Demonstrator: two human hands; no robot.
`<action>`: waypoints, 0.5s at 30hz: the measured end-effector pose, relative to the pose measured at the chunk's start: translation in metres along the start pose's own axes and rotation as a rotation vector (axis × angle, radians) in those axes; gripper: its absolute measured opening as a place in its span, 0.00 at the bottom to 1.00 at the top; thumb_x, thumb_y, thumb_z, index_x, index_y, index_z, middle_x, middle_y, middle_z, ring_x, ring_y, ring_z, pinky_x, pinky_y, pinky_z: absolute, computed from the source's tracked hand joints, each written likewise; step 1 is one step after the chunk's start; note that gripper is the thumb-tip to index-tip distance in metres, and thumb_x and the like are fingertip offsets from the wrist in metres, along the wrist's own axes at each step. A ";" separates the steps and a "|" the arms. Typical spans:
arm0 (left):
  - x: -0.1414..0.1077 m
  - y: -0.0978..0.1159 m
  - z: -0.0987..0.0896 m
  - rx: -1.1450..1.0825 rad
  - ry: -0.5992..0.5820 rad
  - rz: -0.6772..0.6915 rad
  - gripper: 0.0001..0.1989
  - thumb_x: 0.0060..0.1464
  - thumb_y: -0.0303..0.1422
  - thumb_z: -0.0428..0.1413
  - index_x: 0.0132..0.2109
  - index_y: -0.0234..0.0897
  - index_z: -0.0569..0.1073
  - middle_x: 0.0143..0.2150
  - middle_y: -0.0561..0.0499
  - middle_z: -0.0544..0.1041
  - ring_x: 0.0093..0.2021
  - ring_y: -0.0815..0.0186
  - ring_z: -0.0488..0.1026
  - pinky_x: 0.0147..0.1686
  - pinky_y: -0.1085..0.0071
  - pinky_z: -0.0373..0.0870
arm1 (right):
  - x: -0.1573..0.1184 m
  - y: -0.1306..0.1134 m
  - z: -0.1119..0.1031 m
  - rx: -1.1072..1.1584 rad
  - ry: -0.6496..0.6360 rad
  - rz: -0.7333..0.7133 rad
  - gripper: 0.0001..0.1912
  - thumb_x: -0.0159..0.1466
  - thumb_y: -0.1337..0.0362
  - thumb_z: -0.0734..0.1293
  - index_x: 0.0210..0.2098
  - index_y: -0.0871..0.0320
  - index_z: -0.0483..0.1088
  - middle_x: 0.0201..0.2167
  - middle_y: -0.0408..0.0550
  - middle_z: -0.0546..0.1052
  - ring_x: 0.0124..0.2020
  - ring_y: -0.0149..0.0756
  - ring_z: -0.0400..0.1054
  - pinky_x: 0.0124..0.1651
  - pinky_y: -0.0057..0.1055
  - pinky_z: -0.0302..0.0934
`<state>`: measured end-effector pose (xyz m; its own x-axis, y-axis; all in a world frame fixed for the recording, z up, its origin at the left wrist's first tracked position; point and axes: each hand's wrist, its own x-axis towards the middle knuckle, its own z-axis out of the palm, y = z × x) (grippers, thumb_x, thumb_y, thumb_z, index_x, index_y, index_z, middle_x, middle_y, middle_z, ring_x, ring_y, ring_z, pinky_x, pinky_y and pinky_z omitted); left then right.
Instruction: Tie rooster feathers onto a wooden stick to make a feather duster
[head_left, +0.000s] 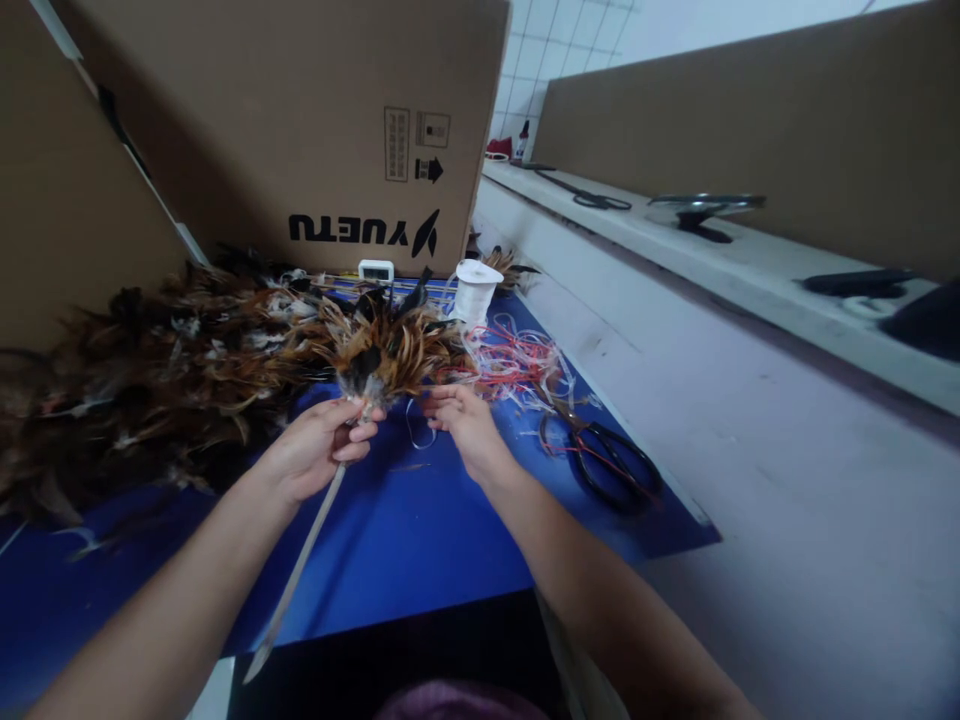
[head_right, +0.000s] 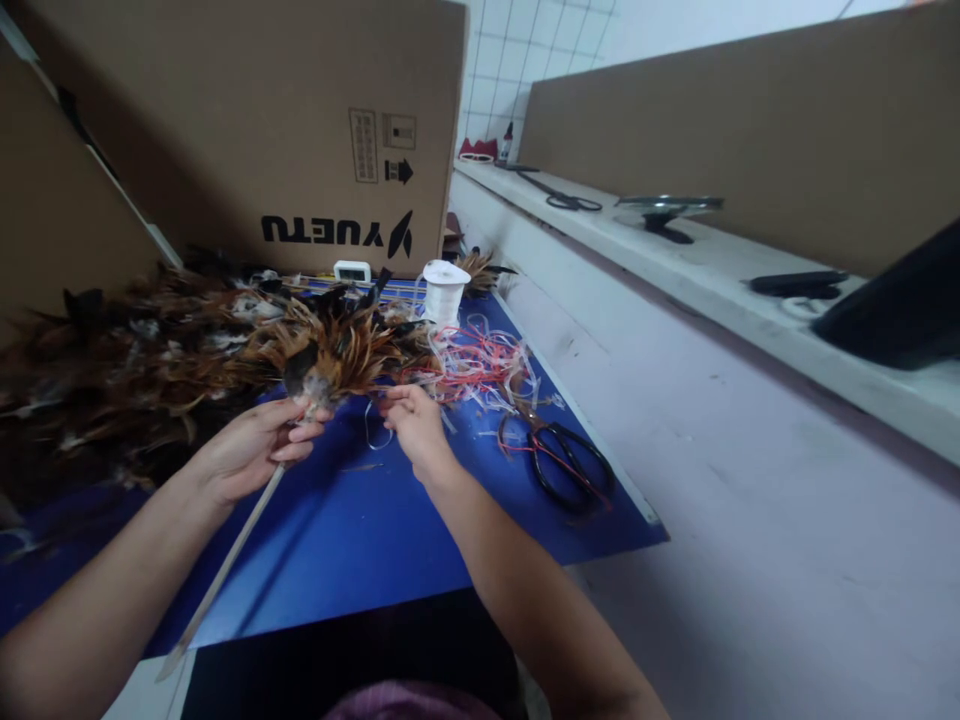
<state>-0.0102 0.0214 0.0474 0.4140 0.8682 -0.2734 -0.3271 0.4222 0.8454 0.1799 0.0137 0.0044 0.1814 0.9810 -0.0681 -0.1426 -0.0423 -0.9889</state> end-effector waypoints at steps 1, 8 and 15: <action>-0.001 0.002 0.000 -0.008 -0.004 0.001 0.07 0.56 0.25 0.52 0.34 0.24 0.72 0.32 0.47 0.67 0.21 0.79 0.57 0.12 0.85 0.49 | 0.001 0.003 0.002 -0.085 -0.022 -0.075 0.12 0.48 0.74 0.61 0.33 0.59 0.66 0.31 0.45 0.74 0.34 0.31 0.70 0.39 0.30 0.64; -0.003 0.008 -0.003 -0.038 -0.036 0.008 0.07 0.56 0.24 0.50 0.34 0.24 0.71 0.30 0.47 0.67 0.20 0.79 0.57 0.11 0.85 0.51 | 0.014 0.014 0.022 -0.411 -0.131 -0.343 0.26 0.50 0.67 0.69 0.48 0.55 0.62 0.40 0.46 0.75 0.41 0.35 0.69 0.47 0.35 0.61; -0.003 0.013 -0.004 -0.085 -0.018 -0.005 0.09 0.57 0.24 0.48 0.33 0.24 0.71 0.27 0.49 0.64 0.20 0.78 0.57 0.11 0.85 0.52 | 0.016 0.013 0.022 -0.613 -0.292 -0.288 0.11 0.53 0.62 0.68 0.36 0.58 0.70 0.21 0.38 0.70 0.23 0.28 0.63 0.30 0.26 0.56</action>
<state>-0.0189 0.0251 0.0575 0.4309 0.8614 -0.2690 -0.3954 0.4482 0.8017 0.1592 0.0329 -0.0067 -0.1489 0.9761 0.1584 0.4569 0.2100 -0.8644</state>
